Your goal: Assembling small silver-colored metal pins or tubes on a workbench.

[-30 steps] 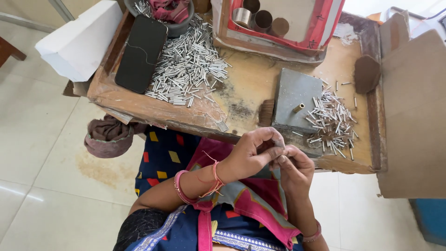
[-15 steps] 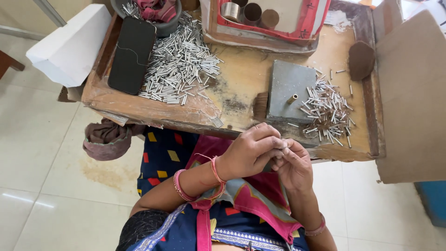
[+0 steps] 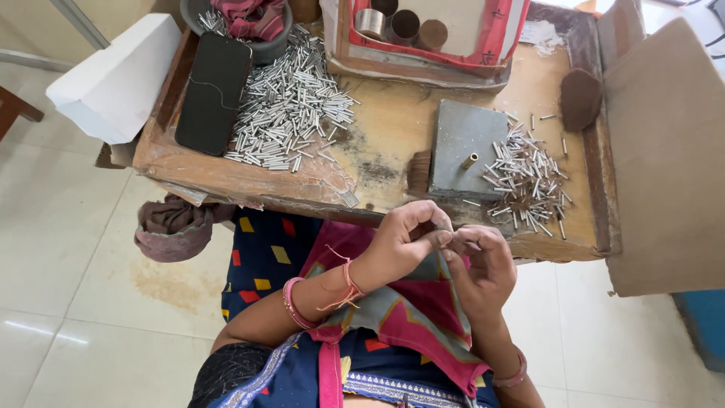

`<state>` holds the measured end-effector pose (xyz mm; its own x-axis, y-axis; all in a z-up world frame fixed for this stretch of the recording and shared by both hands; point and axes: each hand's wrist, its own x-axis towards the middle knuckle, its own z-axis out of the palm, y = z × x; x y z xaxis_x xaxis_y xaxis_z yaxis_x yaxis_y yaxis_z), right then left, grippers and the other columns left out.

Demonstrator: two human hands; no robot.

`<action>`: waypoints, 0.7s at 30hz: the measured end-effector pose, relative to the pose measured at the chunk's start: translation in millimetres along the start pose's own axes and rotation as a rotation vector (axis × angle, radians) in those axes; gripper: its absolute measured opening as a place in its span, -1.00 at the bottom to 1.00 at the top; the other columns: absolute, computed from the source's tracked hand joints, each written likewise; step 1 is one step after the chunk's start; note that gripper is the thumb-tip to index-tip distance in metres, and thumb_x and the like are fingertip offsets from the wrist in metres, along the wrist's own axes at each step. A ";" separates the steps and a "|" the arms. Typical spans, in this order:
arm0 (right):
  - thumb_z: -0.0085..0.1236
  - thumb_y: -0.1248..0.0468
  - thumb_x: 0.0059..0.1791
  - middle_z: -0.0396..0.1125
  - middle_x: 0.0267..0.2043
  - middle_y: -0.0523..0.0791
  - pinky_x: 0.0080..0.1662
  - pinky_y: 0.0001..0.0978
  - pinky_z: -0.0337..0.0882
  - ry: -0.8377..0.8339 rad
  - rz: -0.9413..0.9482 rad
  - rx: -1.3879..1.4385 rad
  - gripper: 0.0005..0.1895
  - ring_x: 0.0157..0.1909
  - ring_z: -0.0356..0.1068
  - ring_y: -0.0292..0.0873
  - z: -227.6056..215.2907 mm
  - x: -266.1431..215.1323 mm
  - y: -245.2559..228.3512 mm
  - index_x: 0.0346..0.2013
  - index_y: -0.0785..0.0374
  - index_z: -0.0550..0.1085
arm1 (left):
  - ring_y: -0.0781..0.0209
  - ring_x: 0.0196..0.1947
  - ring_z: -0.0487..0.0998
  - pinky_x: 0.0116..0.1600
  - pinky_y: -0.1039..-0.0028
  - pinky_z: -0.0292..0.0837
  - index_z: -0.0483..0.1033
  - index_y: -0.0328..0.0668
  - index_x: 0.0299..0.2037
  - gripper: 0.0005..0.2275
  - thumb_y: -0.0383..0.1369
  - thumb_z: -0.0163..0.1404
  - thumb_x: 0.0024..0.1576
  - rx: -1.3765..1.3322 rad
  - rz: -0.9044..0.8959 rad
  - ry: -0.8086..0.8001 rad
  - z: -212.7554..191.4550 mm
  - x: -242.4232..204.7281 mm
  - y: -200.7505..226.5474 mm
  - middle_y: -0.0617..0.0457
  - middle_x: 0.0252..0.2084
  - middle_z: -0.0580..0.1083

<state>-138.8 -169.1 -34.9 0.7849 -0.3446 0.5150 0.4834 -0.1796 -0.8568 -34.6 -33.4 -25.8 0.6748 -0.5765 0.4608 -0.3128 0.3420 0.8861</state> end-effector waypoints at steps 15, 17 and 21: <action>0.15 0.57 0.03 0.43 -0.14 0.02 -0.11 -0.42 0.51 0.068 -0.245 -0.468 -0.90 -0.17 0.50 -0.16 -5.0 23.9 8.6 -0.17 0.45 0.50 | -0.08 -0.09 0.49 0.05 0.22 0.42 0.46 -0.32 -0.18 -0.86 -0.60 0.00 0.07 0.787 0.131 0.154 -46.6 33.3 22.6 -0.14 -0.17 0.45; 0.13 0.58 0.04 0.42 -0.14 0.00 -0.13 -0.45 0.51 0.066 -0.212 -0.407 -0.90 -0.19 0.49 -0.20 -9.9 28.9 11.4 -0.17 0.47 0.49 | -0.08 -0.06 0.47 0.06 0.20 0.39 0.46 -0.35 -0.14 -0.85 -0.58 0.01 0.09 0.931 0.050 0.228 -77.3 46.0 13.8 -0.15 -0.12 0.43; 0.09 0.60 0.06 0.39 -0.12 -0.03 -0.12 -0.47 0.52 0.080 -0.153 -0.280 -0.91 -0.19 0.46 -0.26 -18.7 39.4 23.0 -0.15 0.50 0.48 | -0.16 0.01 0.40 0.09 0.13 0.34 0.49 -0.40 -0.14 -0.79 -0.46 0.09 0.05 1.339 -0.129 0.421 -116.7 61.1 12.0 -0.20 -0.06 0.41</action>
<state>-104.0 -204.0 -34.8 0.6729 -0.3635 0.6443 0.4592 -0.4775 -0.7491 80.8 22.1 7.2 0.8191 -0.2056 0.5355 -0.4634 -0.7875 0.4064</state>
